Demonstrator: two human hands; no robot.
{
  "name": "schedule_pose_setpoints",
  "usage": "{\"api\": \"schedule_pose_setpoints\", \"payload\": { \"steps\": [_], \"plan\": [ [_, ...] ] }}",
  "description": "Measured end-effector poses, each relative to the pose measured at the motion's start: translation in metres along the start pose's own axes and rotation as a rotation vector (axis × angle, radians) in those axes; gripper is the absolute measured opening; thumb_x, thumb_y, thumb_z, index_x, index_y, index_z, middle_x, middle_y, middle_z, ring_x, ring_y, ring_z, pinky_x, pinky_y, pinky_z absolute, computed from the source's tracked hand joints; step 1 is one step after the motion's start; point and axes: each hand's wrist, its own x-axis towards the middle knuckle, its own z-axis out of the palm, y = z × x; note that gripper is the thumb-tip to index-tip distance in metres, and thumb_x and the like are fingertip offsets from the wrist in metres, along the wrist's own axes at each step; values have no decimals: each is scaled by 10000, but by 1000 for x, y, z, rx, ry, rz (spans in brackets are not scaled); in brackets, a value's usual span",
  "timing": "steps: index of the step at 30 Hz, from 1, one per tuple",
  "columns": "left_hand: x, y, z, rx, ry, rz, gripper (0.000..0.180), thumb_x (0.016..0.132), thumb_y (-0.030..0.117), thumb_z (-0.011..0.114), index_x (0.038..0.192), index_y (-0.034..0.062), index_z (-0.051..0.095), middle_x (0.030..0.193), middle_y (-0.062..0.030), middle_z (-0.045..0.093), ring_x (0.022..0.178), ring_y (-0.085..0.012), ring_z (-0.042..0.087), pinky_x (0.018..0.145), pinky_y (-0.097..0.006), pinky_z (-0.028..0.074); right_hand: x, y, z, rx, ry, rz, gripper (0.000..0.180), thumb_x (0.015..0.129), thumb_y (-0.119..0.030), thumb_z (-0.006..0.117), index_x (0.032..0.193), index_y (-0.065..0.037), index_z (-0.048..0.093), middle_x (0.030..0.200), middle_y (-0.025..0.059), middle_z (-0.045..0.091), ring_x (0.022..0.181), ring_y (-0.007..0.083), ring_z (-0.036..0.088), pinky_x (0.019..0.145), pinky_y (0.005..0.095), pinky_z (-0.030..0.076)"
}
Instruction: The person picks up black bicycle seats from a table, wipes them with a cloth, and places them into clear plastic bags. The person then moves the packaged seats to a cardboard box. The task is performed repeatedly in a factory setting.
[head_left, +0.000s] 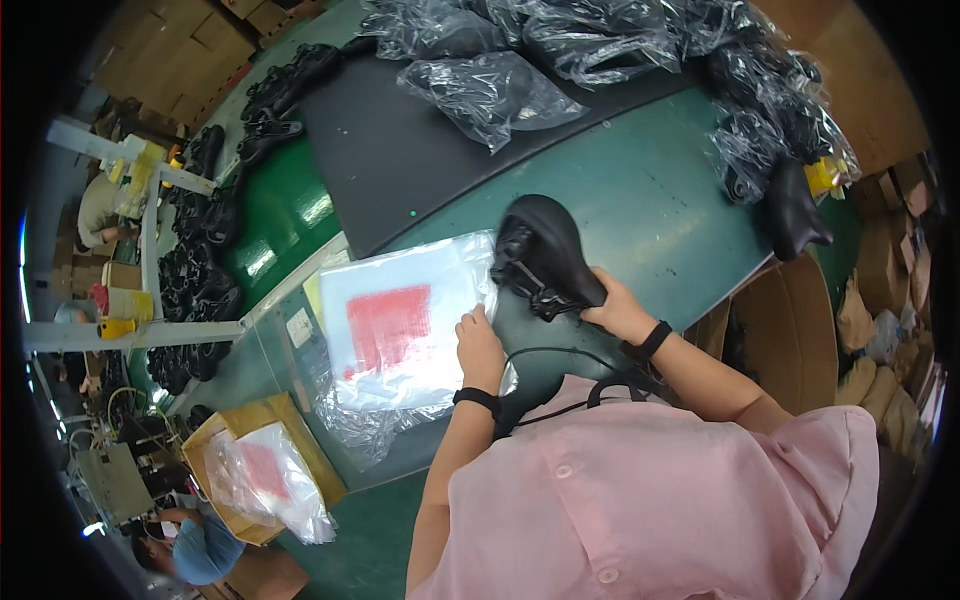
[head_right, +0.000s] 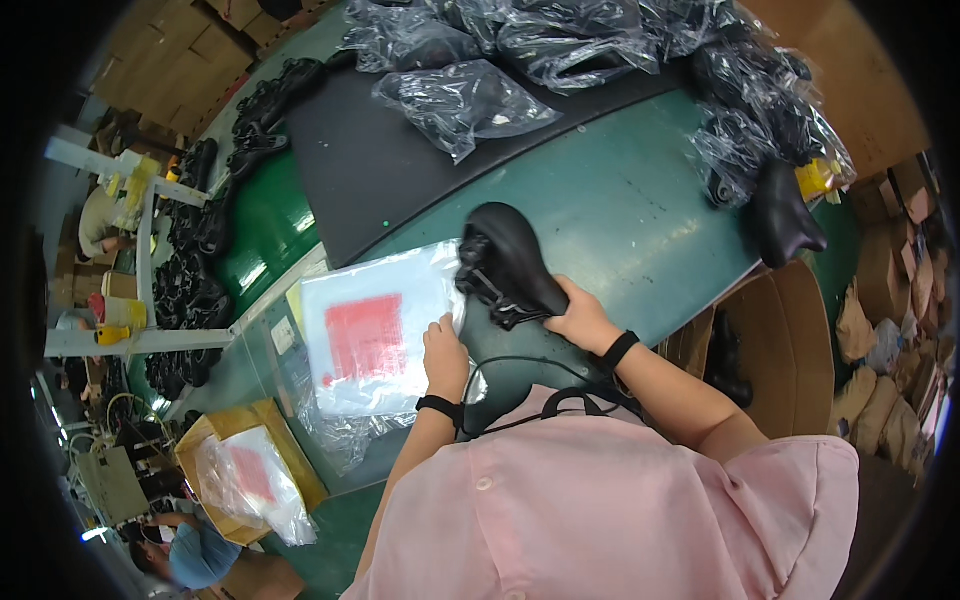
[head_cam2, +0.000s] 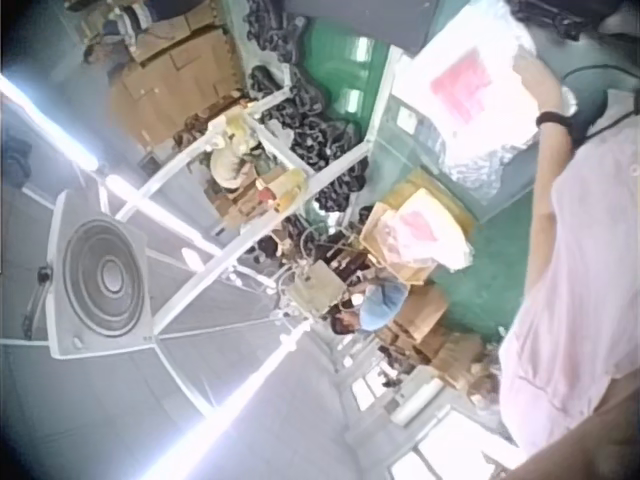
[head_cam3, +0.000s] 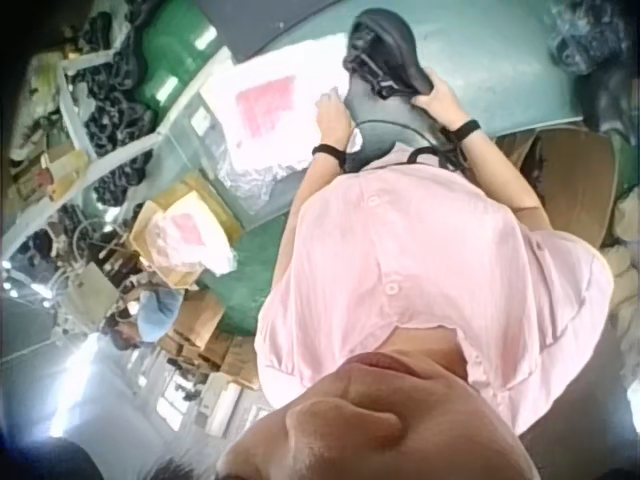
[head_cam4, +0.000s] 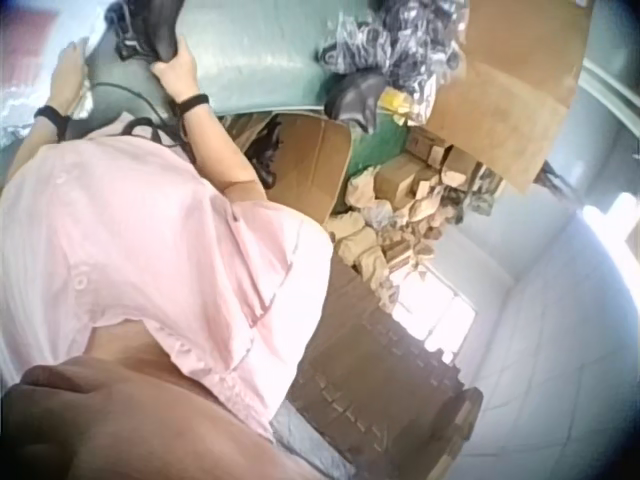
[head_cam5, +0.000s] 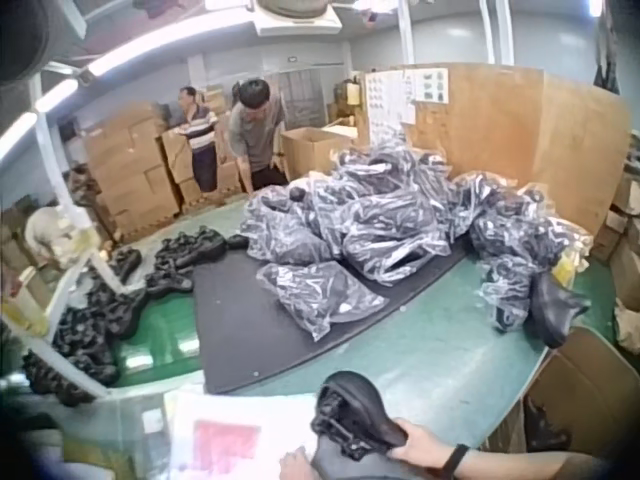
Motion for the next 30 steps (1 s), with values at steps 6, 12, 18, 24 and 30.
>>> {"api": "schedule_pose_setpoints", "payload": {
  "steps": [6, 12, 18, 24, 30],
  "plan": [
    [1, -51, 2, -589, 24, -411, 152, 774, 83, 705, 730, -1, 587, 639, -70, 585, 598, -170, 557, 554, -317, 432, 5, 5, -18, 669, -185, 451, 539, 740, 0, 641, 1253, -5, 477, 996, 133, 606, 776, 232, 629, 692, 346, 527],
    [-3, -66, -1, -859, 71, -482, 201, 841, 104, 666, 678, 3, 605, 575, -10, 550, 509, -79, 503, 475, -232, 407, 10, 61, -19, 1080, -316, 644, 341, 829, -79, 584, 1150, -36, 476, 948, 167, 630, 704, 275, 648, 584, 395, 546],
    [0, -62, -9, -1218, 32, -596, 159, 795, 57, 678, 883, -56, 608, 709, -77, 622, 619, -147, 599, 557, -259, 499, 6, 53, -22, 957, -268, 514, 295, 828, -92, 587, 1097, -37, 481, 860, 143, 623, 669, 253, 638, 549, 381, 532],
    [-4, -87, -8, -1179, -167, -541, 326, 805, 93, 686, 1113, -6, 639, 848, -46, 681, 668, -111, 588, 558, -269, 481, -1, -18, -20, 759, -263, 281, 435, 738, -1, 616, 1156, 5, 497, 889, 102, 612, 675, 221, 623, 623, 348, 531],
    [15, -75, 1, -565, 56, -417, 219, 823, 193, 680, 832, -17, 618, 751, -144, 653, 691, -238, 635, 629, -381, 479, 7, -73, -23, 833, -394, -7, 592, 696, 7, 702, 1247, 8, 485, 1090, 89, 624, 960, 185, 626, 832, 322, 518]
  ]
}}
